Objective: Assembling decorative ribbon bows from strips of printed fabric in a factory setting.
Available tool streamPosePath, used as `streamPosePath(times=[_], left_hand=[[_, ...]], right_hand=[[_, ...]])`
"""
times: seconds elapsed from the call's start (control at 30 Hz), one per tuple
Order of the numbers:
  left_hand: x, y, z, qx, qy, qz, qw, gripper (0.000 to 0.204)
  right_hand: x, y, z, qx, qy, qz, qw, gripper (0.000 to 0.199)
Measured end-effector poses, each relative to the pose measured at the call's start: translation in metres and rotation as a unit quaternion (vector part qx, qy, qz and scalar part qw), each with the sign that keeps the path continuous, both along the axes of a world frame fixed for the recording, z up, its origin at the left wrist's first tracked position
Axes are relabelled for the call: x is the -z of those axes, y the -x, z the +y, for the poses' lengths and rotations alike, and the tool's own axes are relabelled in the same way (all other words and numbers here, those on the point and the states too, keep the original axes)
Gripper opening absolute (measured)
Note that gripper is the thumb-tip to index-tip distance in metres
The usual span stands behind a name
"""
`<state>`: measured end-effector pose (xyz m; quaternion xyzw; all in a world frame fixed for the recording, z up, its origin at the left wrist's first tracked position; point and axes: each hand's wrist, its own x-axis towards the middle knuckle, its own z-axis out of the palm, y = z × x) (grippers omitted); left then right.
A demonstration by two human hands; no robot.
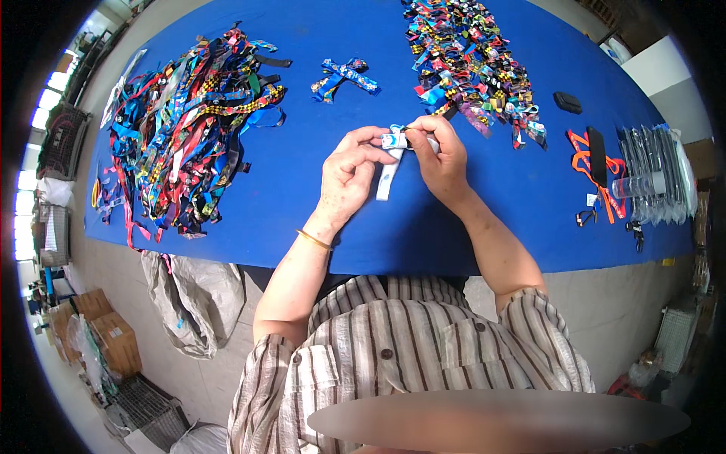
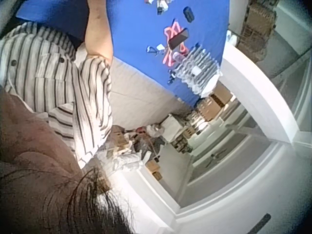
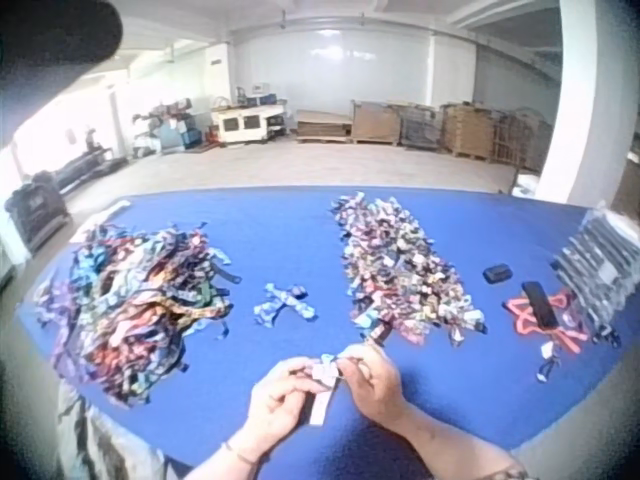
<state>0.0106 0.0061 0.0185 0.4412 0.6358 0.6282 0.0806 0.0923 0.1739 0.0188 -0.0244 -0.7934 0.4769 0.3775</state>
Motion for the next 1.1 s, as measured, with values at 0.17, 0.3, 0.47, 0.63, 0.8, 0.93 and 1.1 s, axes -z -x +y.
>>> streamPosePath(times=[0.17, 0.3, 0.47, 0.63, 0.8, 0.93, 1.1], left_hand=[[-0.001, -0.002, 0.005, 0.018, -0.121, -0.262, 0.957, 0.02], [-0.003, -0.001, 0.001, 0.0, 0.012, -0.293, 0.956, 0.021], [0.0, 0.0, 0.003, 0.016, -0.032, -0.286, 0.958, 0.01], [-0.003, -0.003, 0.008, 0.066, -0.142, -0.337, 0.929, 0.002], [0.001, -0.003, 0.009, 0.082, -0.168, -0.354, 0.916, 0.002], [0.008, 0.004, 0.007, 0.066, -0.212, -0.426, 0.877, 0.005], [0.005, 0.006, 0.011, 0.081, -0.201, -0.471, 0.855, 0.014]], right_hand=[[0.003, 0.0, -0.001, -0.006, -0.012, 0.001, 1.0, 0.007], [0.001, 0.0, -0.007, -0.014, 0.024, -0.013, 1.0, 0.007], [0.006, -0.002, -0.012, -0.044, 0.083, -0.055, 0.994, 0.01], [0.007, -0.001, -0.02, -0.126, 0.281, -0.055, 0.95, 0.016], [0.002, -0.003, -0.015, -0.124, 0.381, -0.09, 0.912, 0.017], [-0.006, -0.001, -0.021, -0.142, 0.414, -0.09, 0.895, 0.017], [0.003, 0.0, -0.021, -0.132, 0.375, -0.088, 0.913, 0.016]])
